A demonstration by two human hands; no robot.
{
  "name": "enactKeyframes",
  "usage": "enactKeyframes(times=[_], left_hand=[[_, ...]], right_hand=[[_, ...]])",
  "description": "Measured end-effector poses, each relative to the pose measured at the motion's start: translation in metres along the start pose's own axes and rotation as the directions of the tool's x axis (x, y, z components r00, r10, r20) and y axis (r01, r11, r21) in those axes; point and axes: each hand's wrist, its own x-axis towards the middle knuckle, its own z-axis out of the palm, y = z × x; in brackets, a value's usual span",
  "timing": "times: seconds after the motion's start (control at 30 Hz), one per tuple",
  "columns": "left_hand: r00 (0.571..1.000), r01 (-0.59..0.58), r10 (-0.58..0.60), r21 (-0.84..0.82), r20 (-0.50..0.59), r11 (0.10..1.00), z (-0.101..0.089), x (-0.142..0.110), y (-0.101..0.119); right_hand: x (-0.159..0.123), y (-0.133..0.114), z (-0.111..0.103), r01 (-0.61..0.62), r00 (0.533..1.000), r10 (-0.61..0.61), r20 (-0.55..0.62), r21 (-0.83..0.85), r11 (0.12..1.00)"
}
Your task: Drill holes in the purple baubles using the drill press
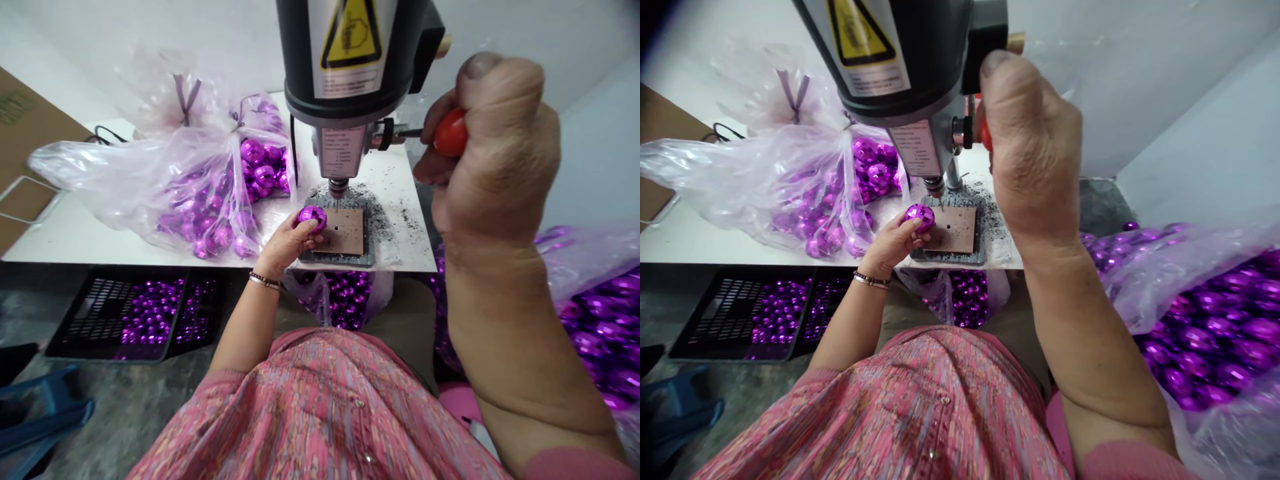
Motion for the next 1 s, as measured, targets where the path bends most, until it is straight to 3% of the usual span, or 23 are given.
enactKeyframes(times=[0.2,0.4,0.5,0.63,0.73,0.87,1.0], left_hand=[[0.999,-0.003,-0.007,0.296,0.034,0.955,0.018,0.004,0.001],[0.999,-0.051,0.039,0.486,0.034,0.872,0.023,0.011,-0.001],[0.998,-0.054,0.052,0.635,0.021,0.771,0.026,0.012,0.001],[0.98,-0.137,0.196,0.814,0.03,0.564,0.032,0.014,0.004],[0.968,-0.18,0.244,0.851,0.064,0.493,0.037,0.017,0.003],[0.969,-0.168,0.244,0.852,0.05,0.495,0.04,0.019,-0.002],[0.961,-0.184,0.271,0.852,0.051,0.49,0.04,0.019,-0.005]], right_hand=[[0.001,0.001,0.0,0.024,0.999,-0.026,0.038,0.053,0.998],[0.001,0.001,0.0,0.015,0.998,-0.02,0.059,0.095,0.995],[-0.001,0.0,0.0,-0.002,0.999,-0.001,0.04,0.077,0.997],[-0.003,-0.001,-0.002,0.008,0.999,-0.012,0.051,0.071,0.997],[-0.004,0.0,-0.002,-0.009,0.999,0.006,0.044,0.06,0.998],[-0.007,0.001,-0.003,-0.021,0.999,0.021,0.035,0.0,1.0],[-0.014,0.002,-0.009,-0.025,0.999,0.033,0.042,-0.175,0.984]])
